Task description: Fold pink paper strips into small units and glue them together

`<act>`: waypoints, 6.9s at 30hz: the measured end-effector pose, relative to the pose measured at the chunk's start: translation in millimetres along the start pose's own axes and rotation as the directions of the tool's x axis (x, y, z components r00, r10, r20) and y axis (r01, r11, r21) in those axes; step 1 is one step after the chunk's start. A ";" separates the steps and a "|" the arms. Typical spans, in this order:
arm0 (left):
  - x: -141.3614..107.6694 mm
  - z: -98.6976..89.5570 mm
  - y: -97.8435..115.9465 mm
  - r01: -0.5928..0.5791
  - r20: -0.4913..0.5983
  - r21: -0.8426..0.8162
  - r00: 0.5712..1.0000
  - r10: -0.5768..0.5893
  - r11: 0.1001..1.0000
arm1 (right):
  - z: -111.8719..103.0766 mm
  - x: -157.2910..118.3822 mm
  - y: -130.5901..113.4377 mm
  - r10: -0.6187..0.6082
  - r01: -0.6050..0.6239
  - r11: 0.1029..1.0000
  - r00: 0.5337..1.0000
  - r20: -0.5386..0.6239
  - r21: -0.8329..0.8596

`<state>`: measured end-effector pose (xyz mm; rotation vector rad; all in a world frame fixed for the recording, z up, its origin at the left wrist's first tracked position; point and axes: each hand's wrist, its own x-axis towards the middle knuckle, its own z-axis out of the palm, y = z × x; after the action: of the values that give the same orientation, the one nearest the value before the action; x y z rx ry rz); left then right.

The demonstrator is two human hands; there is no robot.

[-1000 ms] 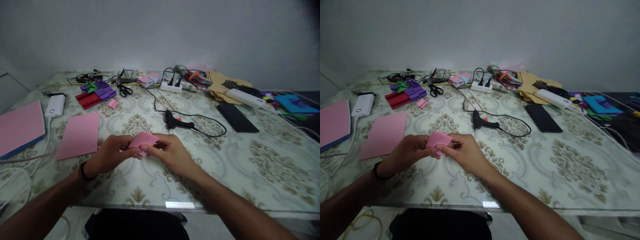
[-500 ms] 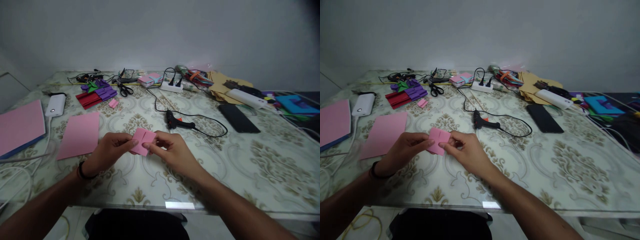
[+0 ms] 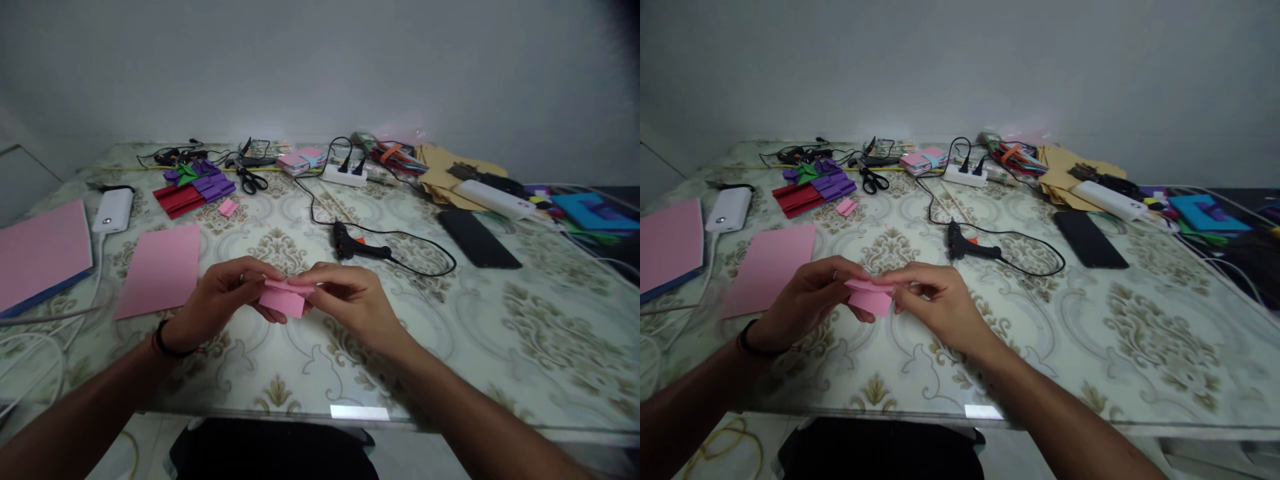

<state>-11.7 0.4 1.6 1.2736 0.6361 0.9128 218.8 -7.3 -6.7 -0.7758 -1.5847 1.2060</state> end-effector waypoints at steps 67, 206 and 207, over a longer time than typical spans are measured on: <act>-7.0 9.8 10.4 -0.141 -0.069 0.791 0.946 0.315 0.595 | 2.3 -0.6 -8.8 -0.297 0.280 0.879 0.955 0.015 -0.385; -8.8 9.1 20.3 -0.334 0.148 0.796 0.916 0.372 0.506 | 1.9 0.3 -11.4 -0.203 0.199 0.948 0.979 0.010 -0.250; -7.9 8.9 19.2 -0.326 0.158 0.802 0.924 0.349 0.501 | 2.1 0.3 -11.0 -0.213 0.208 0.941 0.977 0.009 -0.266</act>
<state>-12.6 -10.2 21.5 2.3157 0.9012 0.9799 217.4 -11.1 3.7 -0.7607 -1.7870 0.8388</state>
